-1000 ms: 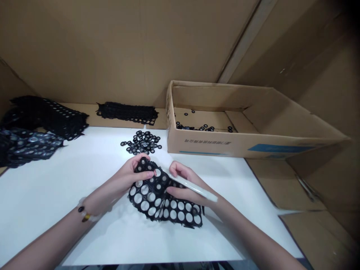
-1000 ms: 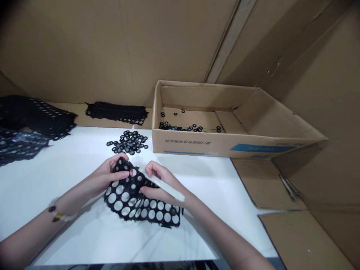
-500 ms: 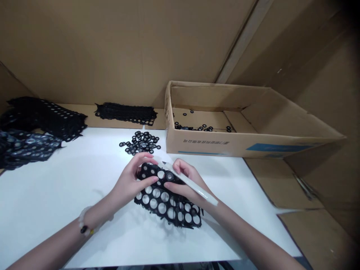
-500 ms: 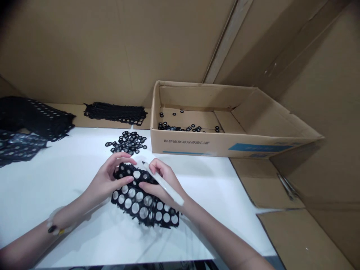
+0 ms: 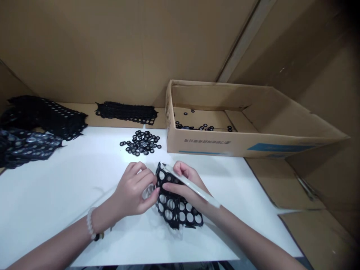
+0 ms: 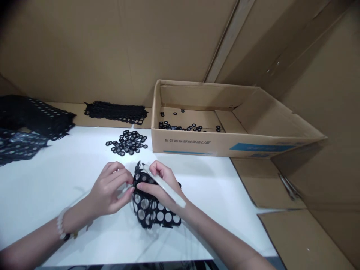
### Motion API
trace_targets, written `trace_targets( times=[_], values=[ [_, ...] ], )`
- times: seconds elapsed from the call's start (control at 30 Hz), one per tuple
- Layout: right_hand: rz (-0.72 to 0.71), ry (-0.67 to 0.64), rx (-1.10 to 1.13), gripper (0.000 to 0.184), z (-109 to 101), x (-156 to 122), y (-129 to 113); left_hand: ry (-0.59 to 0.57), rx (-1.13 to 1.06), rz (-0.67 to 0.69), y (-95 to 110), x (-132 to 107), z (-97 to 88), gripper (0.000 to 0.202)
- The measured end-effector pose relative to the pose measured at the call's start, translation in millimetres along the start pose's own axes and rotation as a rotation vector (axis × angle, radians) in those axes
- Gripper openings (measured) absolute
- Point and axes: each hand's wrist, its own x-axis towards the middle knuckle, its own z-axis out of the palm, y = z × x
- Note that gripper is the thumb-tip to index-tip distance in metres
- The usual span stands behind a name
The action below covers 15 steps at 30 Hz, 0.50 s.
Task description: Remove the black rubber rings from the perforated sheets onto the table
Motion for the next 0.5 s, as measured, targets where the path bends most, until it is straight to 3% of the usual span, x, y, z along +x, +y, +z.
trace_targets(
  times=[0.2,0.33,0.5],
  values=[
    [0.005,-0.053,-0.004,0.045,-0.3,0.6,-0.9,-0.079,0.162,0.053,-3.8,0.2,-1.4,0.008],
    [0.022,-0.074,-0.02,0.046,-0.4,-0.2,1.0,-0.142,0.147,0.091,-3.8,0.5,0.8,0.006],
    [-0.023,-0.083,-0.036,0.046,3.5,-2.5,4.1,-0.11,0.094,0.087,-1.0,-3.0,4.1,0.008]
  ],
)
